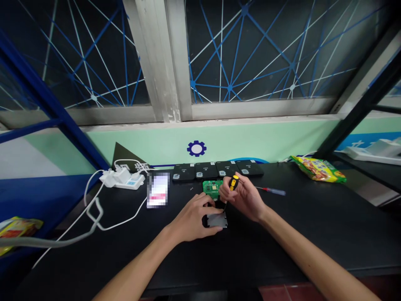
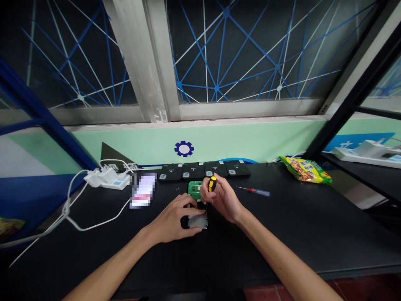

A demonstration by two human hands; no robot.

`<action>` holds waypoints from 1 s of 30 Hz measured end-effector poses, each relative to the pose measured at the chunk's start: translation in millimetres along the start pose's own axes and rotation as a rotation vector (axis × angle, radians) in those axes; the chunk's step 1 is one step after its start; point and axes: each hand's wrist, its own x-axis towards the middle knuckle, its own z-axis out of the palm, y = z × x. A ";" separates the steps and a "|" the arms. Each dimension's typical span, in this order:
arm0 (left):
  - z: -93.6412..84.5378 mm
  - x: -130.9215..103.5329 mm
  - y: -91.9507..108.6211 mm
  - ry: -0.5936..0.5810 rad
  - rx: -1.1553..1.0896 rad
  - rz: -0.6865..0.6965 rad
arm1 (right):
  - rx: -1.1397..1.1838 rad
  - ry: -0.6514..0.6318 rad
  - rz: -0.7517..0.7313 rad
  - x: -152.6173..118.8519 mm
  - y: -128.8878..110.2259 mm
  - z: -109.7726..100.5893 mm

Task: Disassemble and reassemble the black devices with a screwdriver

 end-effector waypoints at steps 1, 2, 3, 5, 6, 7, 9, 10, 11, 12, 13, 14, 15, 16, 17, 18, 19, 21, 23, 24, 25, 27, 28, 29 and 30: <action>0.1 0.1 -0.1 -0.001 0.002 0.000 | -0.004 -0.007 -0.016 0.7 2.2 0.8; 0.3 0.1 -0.2 -0.003 0.005 0.001 | -0.002 -0.007 -0.035 0.8 4.8 1.1; 0.6 0.1 -0.4 -0.004 0.008 0.004 | 0.007 0.001 -0.052 0.5 7.3 1.1; 1.0 0.0 -0.4 -0.004 0.012 0.014 | 0.029 0.027 -0.069 -0.6 11.1 0.5; 1.2 -0.1 -0.4 -0.003 0.012 0.017 | 0.039 0.039 -0.072 -1.0 12.1 0.1; 1.2 -0.1 -0.2 0.001 0.010 0.018 | 0.046 0.050 -0.074 -1.1 12.3 -0.2; 0.9 -0.2 0.3 0.011 0.004 0.014 | 0.055 0.065 -0.077 -0.2 11.3 -0.2; 0.8 -0.2 0.6 0.015 0.001 0.011 | 0.059 0.073 -0.078 0.7 10.6 0.0; 0.6 -0.1 0.8 0.017 0.000 0.009 | 0.062 0.082 -0.080 1.6 10.0 0.4; 0.5 -0.1 0.9 0.017 0.000 0.009 | 0.062 0.089 -0.080 2.5 9.7 0.9; 0.5 0.0 1.0 0.014 0.001 0.010 | 0.060 0.094 -0.079 3.1 9.8 1.4; 0.5 0.1 1.0 0.010 0.004 0.011 | 0.057 0.095 -0.080 3.4 10.2 1.8; 0.6 0.3 1.0 0.006 0.008 0.013 | 0.055 0.094 -0.080 3.3 10.9 2.2; 0.7 0.4 1.1 0.004 0.011 0.014 | 0.057 0.092 -0.081 2.8 11.6 2.4; 0.8 0.5 1.1 0.003 0.014 0.016 | 0.067 0.091 -0.083 2.0 12.2 2.7; 0.8 0.7 1.2 0.003 0.015 0.018 | 0.088 0.092 -0.085 1.0 12.6 2.8; 0.8 0.8 1.3 0.005 0.014 0.019 | 0.119 0.093 -0.087 -0.1 12.7 3.0; 0.5 0.8 1.8 0.006 0.011 0.018 | 0.187 0.089 -0.083 -1.9 12.3 3.5; 0.2 0.5 2.2 0.006 0.009 0.015 | 0.218 0.070 -0.079 -3.1 11.5 4.6; 0.0 0.3 2.4 0.007 0.009 0.013 | 0.209 0.060 -0.080 -3.4 11.3 5.5; -0.1 0.1 2.6 0.008 0.008 0.011 | 0.189 0.054 -0.081 -3.6 11.2 6.5; -0.1 -0.3 2.8 0.011 0.005 0.006 | 0.144 0.045 -0.076 -3.6 11.7 8.3; -0.1 -0.4 2.9 0.013 0.003 0.004 | 0.131 0.038 -0.066 -3.6 12.2 9.0; -0.1 -0.5 2.9 0.014 0.001 0.002 | 0.128 0.032 -0.053 -3.6 12.8 9.3; -0.1 -0.4 2.9 0.015 -0.001 0.002 | 0.135 0.027 -0.043 -3.6 13.3 9.2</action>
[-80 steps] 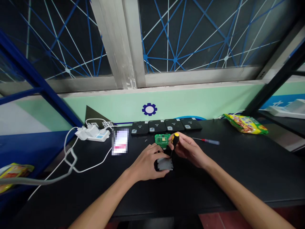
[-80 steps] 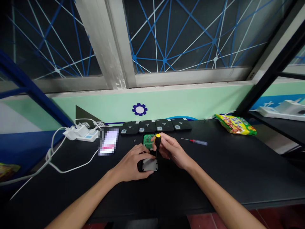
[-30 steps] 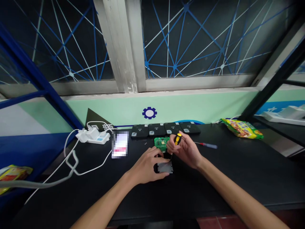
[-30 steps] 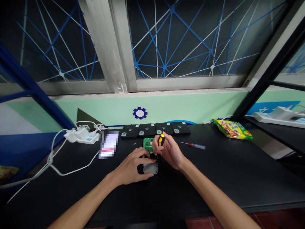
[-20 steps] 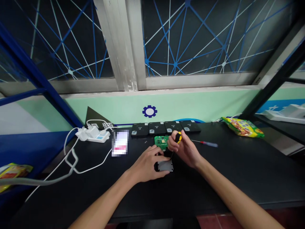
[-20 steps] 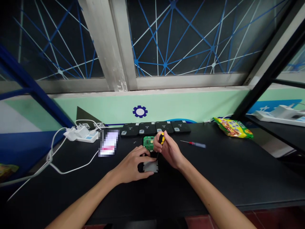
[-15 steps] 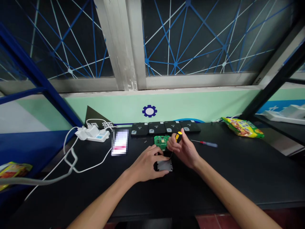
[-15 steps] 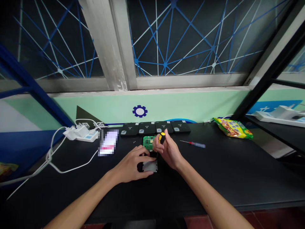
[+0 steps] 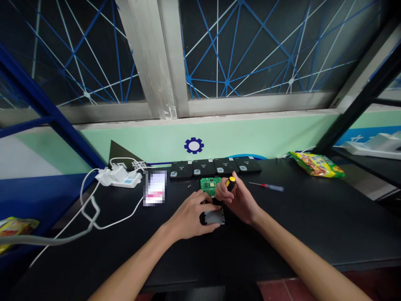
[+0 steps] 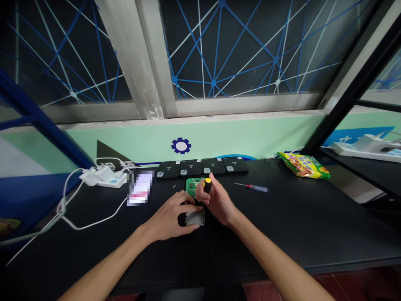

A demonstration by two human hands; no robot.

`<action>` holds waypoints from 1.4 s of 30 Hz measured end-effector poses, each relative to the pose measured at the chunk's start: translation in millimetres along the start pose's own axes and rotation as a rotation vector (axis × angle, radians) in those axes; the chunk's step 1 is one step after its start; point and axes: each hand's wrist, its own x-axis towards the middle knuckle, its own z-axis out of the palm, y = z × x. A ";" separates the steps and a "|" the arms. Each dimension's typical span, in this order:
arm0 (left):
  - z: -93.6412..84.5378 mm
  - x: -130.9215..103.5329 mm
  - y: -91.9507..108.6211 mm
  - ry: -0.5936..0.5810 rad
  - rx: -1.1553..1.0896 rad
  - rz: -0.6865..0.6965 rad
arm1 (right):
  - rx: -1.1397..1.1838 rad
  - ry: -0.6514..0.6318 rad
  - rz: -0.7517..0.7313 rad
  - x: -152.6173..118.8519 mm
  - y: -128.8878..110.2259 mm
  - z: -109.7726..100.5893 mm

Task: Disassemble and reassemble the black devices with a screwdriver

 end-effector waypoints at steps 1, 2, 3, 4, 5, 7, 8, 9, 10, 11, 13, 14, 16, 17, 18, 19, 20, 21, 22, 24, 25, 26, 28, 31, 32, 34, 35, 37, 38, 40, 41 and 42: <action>0.0 0.1 0.0 0.000 -0.001 0.001 | 0.013 -0.001 0.005 0.0 0.3 -0.5; 0.1 0.2 0.0 0.002 0.001 0.004 | 0.029 0.004 0.001 0.0 0.4 -1.1; 0.3 0.4 0.0 0.001 0.003 0.008 | 0.049 0.013 -0.008 -0.1 0.1 -1.8; 0.4 0.5 0.0 0.001 0.005 0.014 | 0.072 0.025 -0.019 -0.2 -0.4 -2.5; 0.7 0.6 0.1 0.002 0.007 0.018 | 0.099 0.035 -0.027 -0.3 -1.2 -2.9; 1.2 0.8 0.3 0.005 0.013 0.024 | 0.151 0.039 -0.033 -0.7 -2.8 -3.0; 1.4 0.8 0.4 0.008 0.016 0.025 | 0.169 0.036 -0.033 -0.9 -3.5 -2.6; 1.6 0.8 0.6 0.010 0.016 0.026 | 0.177 0.031 -0.033 -1.1 -3.8 -2.1; 1.7 0.9 0.7 0.012 0.016 0.026 | 0.172 0.025 -0.034 -1.2 -3.9 -1.6; 1.8 0.9 0.8 0.012 0.015 0.026 | 0.157 0.022 -0.035 -1.2 -3.7 -1.1; 1.6 1.0 1.0 0.011 0.013 0.025 | 0.106 0.017 -0.031 -1.1 -2.5 -0.8; 1.4 1.0 1.0 0.011 0.013 0.024 | 0.080 0.016 -0.031 -1.1 -1.7 -1.0; 1.1 1.0 0.9 0.009 0.016 0.023 | 0.050 0.020 -0.032 -0.9 -0.5 -2.2; 1.1 0.9 0.9 0.008 0.017 0.025 | 0.050 0.022 -0.034 -0.9 -0.2 -3.0; 1.2 0.8 0.8 0.007 0.019 0.026 | 0.058 0.025 -0.036 -1.0 -0.2 -3.7; 1.3 0.8 0.8 0.006 0.022 0.027 | 0.073 0.027 -0.035 -1.1 -0.5 -4.2; 1.5 0.7 0.7 0.005 0.025 0.027 | 0.092 0.030 -0.033 -1.2 -1.1 -4.5; 1.8 0.7 0.7 0.004 0.030 0.027 | 0.113 0.033 -0.033 -1.5 -1.8 -4.6; 2.0 0.7 0.7 0.003 0.036 0.026 | 0.134 0.037 -0.033 -1.7 -2.5 -4.5; 2.3 0.8 0.8 0.000 0.046 0.026 | 0.177 0.045 -0.032 -2.1 -3.5 -4.1; 2.4 0.9 0.9 0.000 0.050 0.027 | 0.193 0.044 -0.032 -2.2 -3.6 -3.9; 2.4 0.9 1.1 0.000 0.051 0.028 | 0.199 0.039 -0.032 -2.2 -3.4 -3.9; 2.3 1.0 1.3 -0.001 0.052 0.026 | 0.179 0.025 -0.035 -1.9 -2.4 -4.1; 2.1 0.8 1.6 0.003 0.048 0.021 | 0.103 0.013 -0.036 -1.1 -0.4 -5.0; 2.1 0.7 1.6 0.004 0.047 0.020 | 0.087 0.014 -0.034 -0.9 -0.1 -5.2; 2.2 0.4 1.6 0.003 0.048 0.021 | 0.086 0.019 -0.029 -1.1 -0.5 -5.3; 2.2 0.4 1.6 0.002 0.050 0.022 | 0.094 0.020 -0.024 -1.4 -1.1 -5.1; 2.2 0.4 1.6 0.001 0.052 0.023 | 0.121 0.017 -0.016 -2.4 -2.7 -4.3; 2.1 0.6 1.6 0.002 0.051 0.024 | 0.135 0.013 -0.011 -2.9 -3.5 -3.8; 1.7 0.9 1.8 0.008 0.046 0.027 | 0.159 0.008 -0.001 -3.7 -4.3 -2.8; 1.4 1.1 2.0 0.012 0.043 0.027 | 0.165 0.007 0.002 -3.8 -4.2 -2.4; 1.1 1.3 2.2 0.014 0.041 0.026 | 0.164 0.006 0.004 -3.8 -3.9 -2.0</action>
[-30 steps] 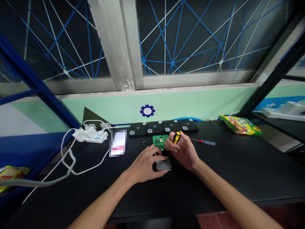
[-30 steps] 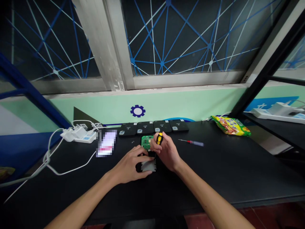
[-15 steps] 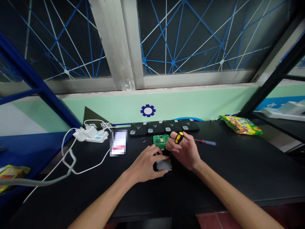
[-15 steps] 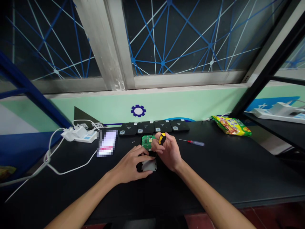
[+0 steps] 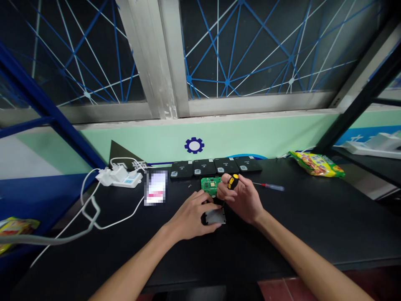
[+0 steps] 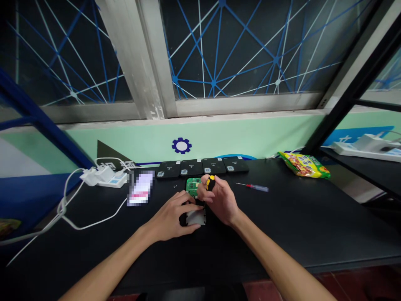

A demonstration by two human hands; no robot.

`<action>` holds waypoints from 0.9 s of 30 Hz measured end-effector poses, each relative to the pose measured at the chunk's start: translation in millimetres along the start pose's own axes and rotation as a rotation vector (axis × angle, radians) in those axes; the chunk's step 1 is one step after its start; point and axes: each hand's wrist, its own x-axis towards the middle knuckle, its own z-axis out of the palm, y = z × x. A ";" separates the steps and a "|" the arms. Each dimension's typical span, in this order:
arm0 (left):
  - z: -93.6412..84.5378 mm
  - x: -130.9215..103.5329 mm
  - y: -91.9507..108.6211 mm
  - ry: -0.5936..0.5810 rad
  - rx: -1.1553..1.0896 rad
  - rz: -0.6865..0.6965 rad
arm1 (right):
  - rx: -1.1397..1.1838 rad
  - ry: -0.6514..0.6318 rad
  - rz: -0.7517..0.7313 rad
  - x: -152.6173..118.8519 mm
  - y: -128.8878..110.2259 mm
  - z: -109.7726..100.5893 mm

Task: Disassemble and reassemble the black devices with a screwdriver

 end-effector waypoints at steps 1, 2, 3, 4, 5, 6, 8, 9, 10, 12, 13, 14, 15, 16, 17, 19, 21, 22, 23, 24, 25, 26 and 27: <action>-0.3 0.1 0.3 0.001 0.000 -0.002 | -0.010 -0.001 -0.001 0.2 0.6 0.1; -0.6 0.2 0.5 0.000 0.001 -0.006 | -0.025 -0.004 -0.006 0.5 1.4 0.0; -0.8 0.2 0.8 -0.002 0.003 -0.010 | -0.043 -0.008 -0.011 0.8 2.1 -0.2; -1.0 0.2 0.9 -0.005 0.004 -0.015 | -0.064 -0.013 -0.015 1.0 2.7 -0.5; -1.1 0.1 1.0 -0.006 0.004 -0.019 | -0.085 -0.017 -0.017 1.2 3.1 -0.8; -1.1 -0.1 0.9 -0.007 0.004 -0.023 | -0.104 -0.020 -0.016 1.2 3.4 -1.1; -1.0 -0.3 0.7 -0.008 0.000 -0.025 | -0.134 -0.020 -0.012 1.0 3.3 -1.3; -0.9 -0.3 0.5 -0.010 -0.001 -0.024 | -0.145 -0.016 -0.012 0.9 3.1 -1.3; -0.9 -0.3 0.5 -0.013 -0.001 -0.024 | -0.153 -0.015 -0.012 0.8 2.8 -1.1; -0.7 -0.2 0.6 -0.020 0.002 -0.025 | -0.154 -0.019 -0.011 0.8 2.4 -0.6; -0.7 -0.1 0.7 -0.020 0.003 -0.026 | -0.151 -0.025 -0.007 0.9 2.3 -0.5; -0.7 0.0 0.8 -0.019 0.003 -0.027 | -0.147 -0.032 0.000 0.8 2.2 -0.5; -0.8 0.0 0.9 -0.017 0.003 -0.027 | -0.140 -0.035 0.005 0.8 2.3 -0.6; -0.9 0.0 1.0 -0.014 0.002 -0.026 | -0.132 -0.033 0.009 0.7 2.6 -0.9; -1.1 0.0 0.9 -0.013 0.002 -0.025 | -0.121 -0.025 0.010 0.6 2.9 -1.3; -1.6 0.0 0.7 -0.015 0.000 -0.022 | -0.090 -0.005 0.005 0.4 3.7 -2.1; -2.0 0.1 0.5 -0.019 0.000 -0.021 | -0.064 0.010 -0.006 0.4 4.2 -2.3; -2.2 0.3 0.5 -0.022 -0.001 -0.019 | -0.061 0.013 -0.013 0.5 4.3 -2.1; -2.4 0.5 0.7 -0.023 -0.001 -0.019 | -0.062 0.012 -0.021 0.6 4.2 -1.6; -2.7 0.6 0.9 -0.022 -0.001 -0.019 | -0.067 0.011 -0.026 0.8 3.9 -1.1; -3.2 0.8 1.3 -0.021 0.000 -0.021 | -0.073 0.008 -0.030 0.9 3.5 -0.5; -3.9 0.9 1.7 -0.019 0.001 -0.024 | -0.082 0.007 -0.033 1.1 3.0 0.1; -4.9 0.9 2.2 -0.017 0.004 -0.031 | -0.092 0.006 -0.036 1.1 2.4 0.6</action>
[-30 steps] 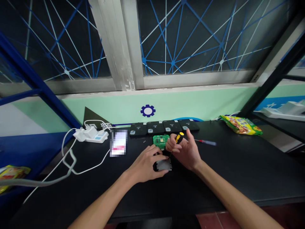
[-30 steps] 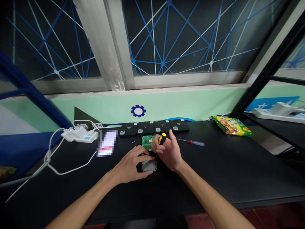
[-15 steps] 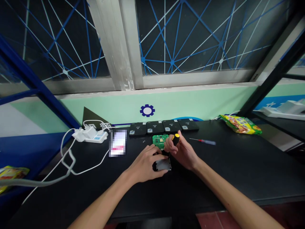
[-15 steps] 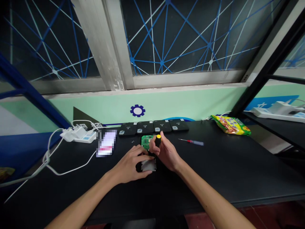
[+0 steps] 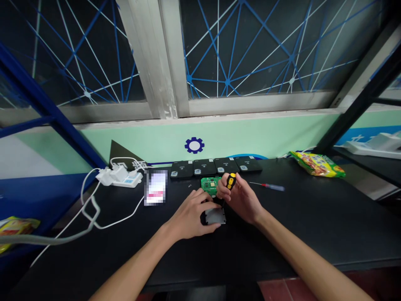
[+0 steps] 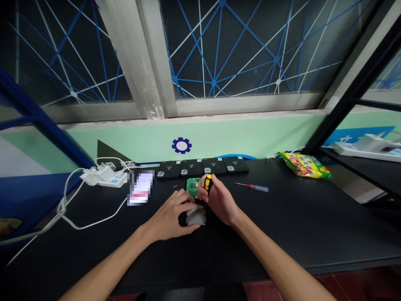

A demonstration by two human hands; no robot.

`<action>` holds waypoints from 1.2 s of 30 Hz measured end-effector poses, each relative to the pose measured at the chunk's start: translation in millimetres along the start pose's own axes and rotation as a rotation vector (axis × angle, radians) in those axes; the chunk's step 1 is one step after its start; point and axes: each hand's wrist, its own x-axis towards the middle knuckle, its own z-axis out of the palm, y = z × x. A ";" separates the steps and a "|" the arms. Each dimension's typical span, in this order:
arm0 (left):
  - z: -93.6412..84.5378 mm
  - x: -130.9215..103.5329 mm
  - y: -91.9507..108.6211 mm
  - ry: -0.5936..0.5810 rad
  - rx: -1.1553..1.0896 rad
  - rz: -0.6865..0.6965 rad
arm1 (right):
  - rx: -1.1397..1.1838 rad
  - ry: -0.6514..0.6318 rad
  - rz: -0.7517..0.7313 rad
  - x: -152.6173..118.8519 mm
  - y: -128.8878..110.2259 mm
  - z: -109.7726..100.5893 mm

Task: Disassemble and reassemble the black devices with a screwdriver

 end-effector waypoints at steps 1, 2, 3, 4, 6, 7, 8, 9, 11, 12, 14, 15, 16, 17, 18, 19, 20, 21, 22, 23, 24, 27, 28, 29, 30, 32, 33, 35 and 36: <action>-1.2 -0.1 0.3 0.001 0.005 -0.009 | -0.011 0.001 -0.002 0.1 -0.6 0.2; -2.5 -0.3 0.5 0.000 0.011 -0.018 | -0.020 0.003 -0.002 0.1 -1.2 0.3; -3.9 -0.6 0.5 -0.003 0.020 -0.028 | -0.026 0.007 -0.003 0.0 -1.7 0.2; -5.4 -0.9 0.4 -0.006 0.030 -0.037 | -0.028 0.011 -0.001 -0.1 -2.3 0.1; -7.8 -1.6 -0.2 -0.013 0.052 -0.048 | -0.017 0.023 0.004 -0.3 -3.5 0.0; -8.6 -1.7 -0.6 -0.013 0.061 -0.050 | -0.009 0.027 0.005 -0.4 -4.1 0.1; -9.2 -1.8 -0.8 -0.013 0.070 -0.052 | 0.001 0.028 0.003 -0.5 -4.7 0.3; -9.4 -1.7 -0.9 -0.010 0.077 -0.053 | 0.011 0.025 0.002 -0.5 -5.2 0.6; -9.1 -1.2 -0.8 0.000 0.090 -0.054 | 0.024 0.015 0.003 -0.4 -5.8 1.3; -8.6 -0.9 -0.7 0.006 0.096 -0.054 | 0.025 0.013 0.006 -0.3 -5.9 1.5; -7.4 -0.4 -0.7 0.014 0.105 -0.054 | 0.013 0.017 0.010 -0.1 -5.5 1.5; -6.8 -0.3 -0.8 0.016 0.108 -0.053 | 0.004 0.020 0.012 -0.1 -5.2 1.3; -6.2 -0.3 -1.0 0.018 0.111 -0.052 | -0.002 0.020 0.015 -0.1 -4.9 1.0; -5.8 -0.3 -1.2 0.018 0.113 -0.050 | -0.006 0.019 0.017 -0.1 -4.6 0.7; -5.5 -0.3 -1.4 0.018 0.114 -0.048 | -0.006 0.017 0.019 -0.2 -4.4 0.5; -5.4 -0.4 -1.5 0.018 0.114 -0.048 | -0.001 0.015 0.020 -0.3 -4.5 0.4; -5.4 -0.4 -1.5 0.017 0.115 -0.050 | 0.009 0.016 0.021 -0.5 -4.7 0.4; -5.6 -0.3 -1.4 0.015 0.117 -0.053 | 0.022 0.020 0.019 -0.8 -5.1 0.5; -5.8 -0.3 -1.3 0.013 0.118 -0.057 | 0.038 0.024 0.015 -1.0 -5.5 0.8; -6.0 -0.3 -1.1 0.011 0.120 -0.062 | 0.054 0.028 0.009 -1.4 -6.1 1.1; -6.2 -0.3 -0.9 0.009 0.120 -0.064 | 0.068 0.030 0.002 -1.7 -6.6 1.5; -6.1 -0.4 -0.8 0.011 0.117 -0.064 | 0.080 0.031 -0.008 -2.3 -7.6 2.4; -5.9 -0.5 -0.9 0.013 0.114 -0.062 | 0.071 0.028 -0.005 -2.3 -7.7 2.5; -5.7 -0.5 -1.0 0.015 0.110 -0.061 | 0.057 0.025 -0.002 -2.1 -7.7 2.6; -5.6 -0.5 -1.1 0.015 0.105 -0.061 | 0.041 0.023 0.000 -1.8 -7.7 2.6; -5.5 -0.3 -1.3 0.015 0.100 -0.063 | 0.002 0.022 0.002 -0.9 -7.7 2.2; -5.6 -0.2 -1.4 0.014 0.099 -0.063 | -0.018 0.026 0.002 -0.5 -7.7 1.9; -5.8 0.0 -1.4 0.012 0.097 -0.060 | -0.046 0.036 0.002 0.1 -7.9 1.4; -5.9 0.0 -1.3 0.010 0.096 -0.058 | -0.052 0.039 0.003 0.1 -8.0 1.2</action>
